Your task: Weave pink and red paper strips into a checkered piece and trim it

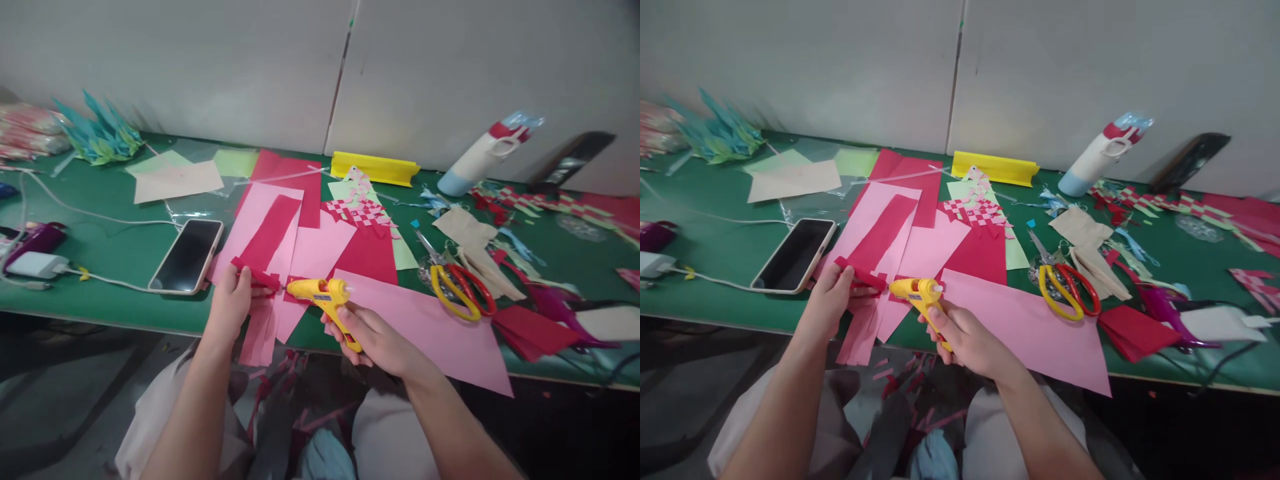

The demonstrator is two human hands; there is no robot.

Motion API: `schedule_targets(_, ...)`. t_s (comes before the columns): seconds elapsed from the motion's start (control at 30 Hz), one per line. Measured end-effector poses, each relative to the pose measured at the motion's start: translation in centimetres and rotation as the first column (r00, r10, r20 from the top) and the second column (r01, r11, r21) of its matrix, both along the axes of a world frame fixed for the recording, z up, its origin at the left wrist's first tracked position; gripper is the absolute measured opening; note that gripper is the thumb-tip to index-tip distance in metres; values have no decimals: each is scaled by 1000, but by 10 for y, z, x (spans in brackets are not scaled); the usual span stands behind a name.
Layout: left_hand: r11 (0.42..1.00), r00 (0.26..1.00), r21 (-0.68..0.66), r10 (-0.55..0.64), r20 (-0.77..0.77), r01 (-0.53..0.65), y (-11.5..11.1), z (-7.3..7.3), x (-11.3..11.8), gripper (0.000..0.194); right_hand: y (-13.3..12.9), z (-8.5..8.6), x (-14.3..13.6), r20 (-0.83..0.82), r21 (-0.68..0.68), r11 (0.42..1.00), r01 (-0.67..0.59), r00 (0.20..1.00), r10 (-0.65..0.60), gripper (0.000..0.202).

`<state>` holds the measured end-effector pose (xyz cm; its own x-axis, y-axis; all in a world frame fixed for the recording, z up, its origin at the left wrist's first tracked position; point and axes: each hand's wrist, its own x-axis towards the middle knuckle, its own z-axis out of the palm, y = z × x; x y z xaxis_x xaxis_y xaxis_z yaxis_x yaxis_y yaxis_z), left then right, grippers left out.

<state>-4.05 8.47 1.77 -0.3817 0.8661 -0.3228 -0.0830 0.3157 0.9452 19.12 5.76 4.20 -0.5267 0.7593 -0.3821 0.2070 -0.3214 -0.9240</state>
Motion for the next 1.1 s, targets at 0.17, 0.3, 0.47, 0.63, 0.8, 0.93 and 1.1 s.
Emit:
schedule_targets(0.17,1000,1000,-15,-2,28,2,0,-7,-2,8,1,-6,-2,71,-26,1000,2,997,-1,49)
schedule_targets(0.3,1000,1000,-4,-3,30,3,-1,-11,-4,8,2,-8,-4,83,-12,1000,11,996,-10,48)
schedule_targets(0.47,1000,998,-1,-16,53,16,-3,-12,-5,11,3,-5,-4,148,17,1000,-9,989,6,50)
schedule_targets(0.63,1000,999,10,-24,27,23,-4,-16,-6,15,3,-3,-3,207,35,999,-39,978,31,50)
schedule_targets(0.8,1000,999,0,-22,31,22,-4,-16,-6,15,3,-3,-4,233,47,998,-53,972,40,50)
schedule_targets(0.93,1000,999,3,-28,22,28,-3,-16,-6,15,2,-4,-3,231,43,998,-44,972,33,50)
schedule_targets(1.1,1000,999,8,-31,16,31,-4,-16,-6,14,1,-5,-2,224,34,998,-44,974,35,50)
